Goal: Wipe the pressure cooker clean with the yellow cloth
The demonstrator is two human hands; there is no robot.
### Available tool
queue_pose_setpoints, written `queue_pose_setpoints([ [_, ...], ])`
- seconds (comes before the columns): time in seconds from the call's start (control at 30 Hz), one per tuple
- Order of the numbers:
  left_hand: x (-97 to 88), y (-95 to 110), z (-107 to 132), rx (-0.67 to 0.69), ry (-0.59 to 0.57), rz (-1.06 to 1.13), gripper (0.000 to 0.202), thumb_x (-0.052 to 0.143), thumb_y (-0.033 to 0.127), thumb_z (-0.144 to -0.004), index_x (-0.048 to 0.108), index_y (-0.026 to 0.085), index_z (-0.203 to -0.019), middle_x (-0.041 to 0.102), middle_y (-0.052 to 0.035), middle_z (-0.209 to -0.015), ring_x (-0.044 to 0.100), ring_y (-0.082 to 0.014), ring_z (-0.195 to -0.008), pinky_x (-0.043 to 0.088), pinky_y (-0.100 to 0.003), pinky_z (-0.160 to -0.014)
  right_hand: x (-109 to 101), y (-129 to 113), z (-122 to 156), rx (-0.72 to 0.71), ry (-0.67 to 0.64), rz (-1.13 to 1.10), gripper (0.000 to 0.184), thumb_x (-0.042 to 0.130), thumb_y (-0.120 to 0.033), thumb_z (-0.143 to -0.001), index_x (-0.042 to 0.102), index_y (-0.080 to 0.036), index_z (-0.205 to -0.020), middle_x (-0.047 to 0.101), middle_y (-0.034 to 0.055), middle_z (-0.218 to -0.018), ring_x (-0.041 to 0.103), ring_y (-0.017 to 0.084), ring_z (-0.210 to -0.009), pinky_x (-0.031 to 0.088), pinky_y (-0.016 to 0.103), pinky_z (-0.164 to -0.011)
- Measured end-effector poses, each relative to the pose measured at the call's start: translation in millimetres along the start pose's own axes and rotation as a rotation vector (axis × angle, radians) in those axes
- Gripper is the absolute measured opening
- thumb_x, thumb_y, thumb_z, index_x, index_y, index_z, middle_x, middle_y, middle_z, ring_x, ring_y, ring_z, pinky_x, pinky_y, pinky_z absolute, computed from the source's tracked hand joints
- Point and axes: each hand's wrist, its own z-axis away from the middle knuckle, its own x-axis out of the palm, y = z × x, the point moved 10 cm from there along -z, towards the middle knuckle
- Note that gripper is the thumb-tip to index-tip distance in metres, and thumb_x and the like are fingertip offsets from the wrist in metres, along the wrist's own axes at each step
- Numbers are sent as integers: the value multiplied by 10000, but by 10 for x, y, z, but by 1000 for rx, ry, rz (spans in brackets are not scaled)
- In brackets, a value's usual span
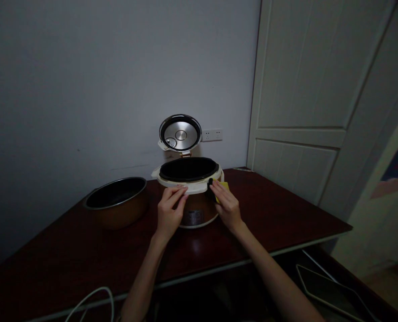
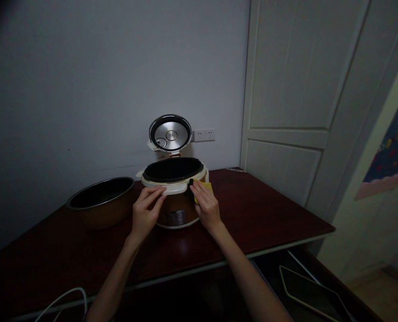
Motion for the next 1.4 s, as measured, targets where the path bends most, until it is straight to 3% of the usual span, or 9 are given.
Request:
queue_pose_setpoints([
  [0.13, 3, -15, 9, -2, -6, 4, 229, 575, 169, -861, 685, 222, -1055, 645, -61, -971, 610, -183, -966, 502, -363, -885, -182, 383, -60, 160, 113, -44, 505, 476, -84, -780, 600, -244, -1244, 600, 60, -1275, 556, 214, -1188, 436, 435, -1028],
  [0.3, 5, -30, 11, -6, -7, 9, 235, 583, 160, -856, 683, 222, -1060, 645, -55, -977, 611, -177, -962, 498, -355, -887, -468, 1278, -27, 619, 386, -64, 327, 565, -336, -783, 697, -138, -1007, 719, 87, -949, 658, 244, -876, 507, 382, -807],
  [0.47, 12, -29, 8, -4, -11, 14, 236, 579, 169, -859, 682, 228, -1064, 644, -58, -978, 611, -181, -971, 496, -363, -897, -133, 1870, -155, 821, 210, -185, 424, 590, -563, -688, 566, -154, -581, 543, -6, -515, 490, 148, -525, 399, 259, -514],
  [0.6, 12, -39, 13, -5, -8, 7, 238, 582, 163, -856, 683, 224, -1063, 642, -56, -978, 609, -179, -974, 492, -357, -901, -44, 1778, -206, 771, 167, -196, 451, 570, -594, -708, 545, -162, -581, 544, -7, -527, 474, 140, -530, 375, 245, -509],
  [0.77, 11, -21, 16, 13, 4, -17, 227, 588, 154, -853, 683, 217, -1049, 643, -51, -961, 613, -172, -948, 499, -350, -882, -176, 1190, -213, 485, 107, -32, 307, 491, -393, -863, 668, -147, -916, 708, 85, -851, 630, 211, -766, 477, 299, -705],
  [0.97, 4, -17, 26, -8, 35, -18, 217, 598, 146, -845, 688, 203, -1034, 641, -46, -966, 611, -167, -940, 494, -347, -884, -95, 740, 221, 222, -56, 51, 388, 449, -169, -850, 576, -159, -1216, 637, 139, -1195, 598, 241, -1099, 478, 391, -934],
  [1.17, -1, -7, 17, 6, 43, -26, 227, 607, 144, -837, 688, 205, -1041, 641, -41, -952, 611, -166, -928, 494, -334, -873, -74, 772, 519, 268, -149, 66, 343, 471, -173, -842, 616, -169, -1153, 685, 120, -1100, 652, 236, -999, 520, 376, -882],
  [1.3, -6, -14, 19, 4, 38, -28, 232, 606, 139, -837, 687, 203, -1045, 643, -42, -960, 611, -166, -930, 491, -331, -877, -408, 986, 144, 381, 150, 97, 283, 489, -252, -876, 645, -169, -1096, 699, 118, -1059, 662, 233, -960, 517, 362, -864],
  [1.4, -6, -14, 19, 4, 38, -30, 230, 608, 141, -835, 689, 204, -1041, 642, -41, -962, 613, -166, -931, 491, -331, -881, -411, 1138, -229, 345, 128, 104, 302, 495, -210, -851, 642, -140, -1106, 682, 137, -1099, 639, 243, -1011, 491, 389, -908],
])
